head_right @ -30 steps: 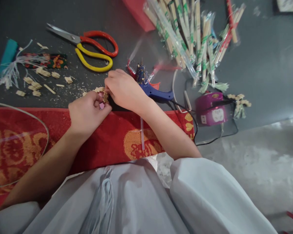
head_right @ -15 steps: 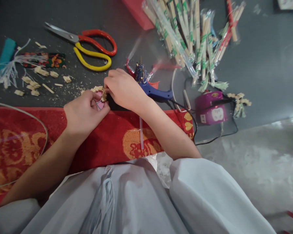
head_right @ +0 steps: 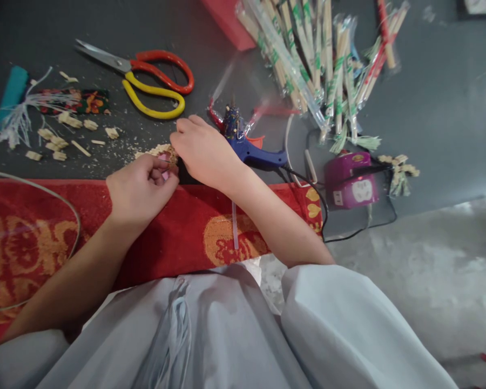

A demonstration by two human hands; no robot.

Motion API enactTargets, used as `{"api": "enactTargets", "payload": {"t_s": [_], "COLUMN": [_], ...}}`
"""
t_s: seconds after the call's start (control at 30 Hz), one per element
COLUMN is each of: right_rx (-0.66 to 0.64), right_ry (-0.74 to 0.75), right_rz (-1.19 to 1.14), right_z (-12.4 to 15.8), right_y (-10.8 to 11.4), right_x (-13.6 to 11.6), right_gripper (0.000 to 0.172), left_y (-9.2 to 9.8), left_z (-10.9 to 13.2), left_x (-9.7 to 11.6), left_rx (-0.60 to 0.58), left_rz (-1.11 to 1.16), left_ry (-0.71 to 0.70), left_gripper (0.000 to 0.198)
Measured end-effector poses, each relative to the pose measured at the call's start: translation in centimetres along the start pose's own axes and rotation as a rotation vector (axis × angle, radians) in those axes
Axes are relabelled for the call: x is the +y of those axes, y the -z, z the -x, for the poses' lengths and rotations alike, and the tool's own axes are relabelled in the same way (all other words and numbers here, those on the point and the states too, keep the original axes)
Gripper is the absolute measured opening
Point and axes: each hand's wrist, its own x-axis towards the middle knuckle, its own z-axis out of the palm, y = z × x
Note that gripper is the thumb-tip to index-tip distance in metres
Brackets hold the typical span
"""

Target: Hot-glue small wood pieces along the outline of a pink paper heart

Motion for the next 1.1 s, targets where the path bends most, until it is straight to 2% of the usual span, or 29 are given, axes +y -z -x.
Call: {"api": "enactTargets", "payload": {"t_s": [0.2, 0.47, 0.63, 0.8, 1.1], "right_rx": [-0.05, -0.059, -0.021, -0.081, 0.044], "right_ry": [-0.031, -0.027, -0.023, -0.041, 0.023], "right_rz": [0.057, 0.073, 0.02, 0.056, -0.02], "right_z": [-0.2, -0.2, -0.2, -0.2, 0.2], "right_y": [0.3, 0.2, 0.0, 0.3, -0.8], "right_x": [-0.4, -0.4, -0.3, -0.5, 0.5], "right_gripper": [0.034, 0.033, 0.033, 0.029, 0.03], "left_y": [0.2, 0.2, 0.1, 0.1, 0.5], "left_z": [-0.1, -0.2, -0.2, -0.2, -0.1], "left_x": [0.2, 0.3, 0.2, 0.1, 0.4], "left_rx": [-0.012, -0.029, -0.024, -0.003, -0.027], "left_rz": [-0.002, -0.02, -0.027, -0.029, 0.012], "left_ry": [0.009, 0.014, -0.004, -0.008, 0.035], "left_gripper": [0.024, 0.024, 0.021, 0.021, 0.023]}}
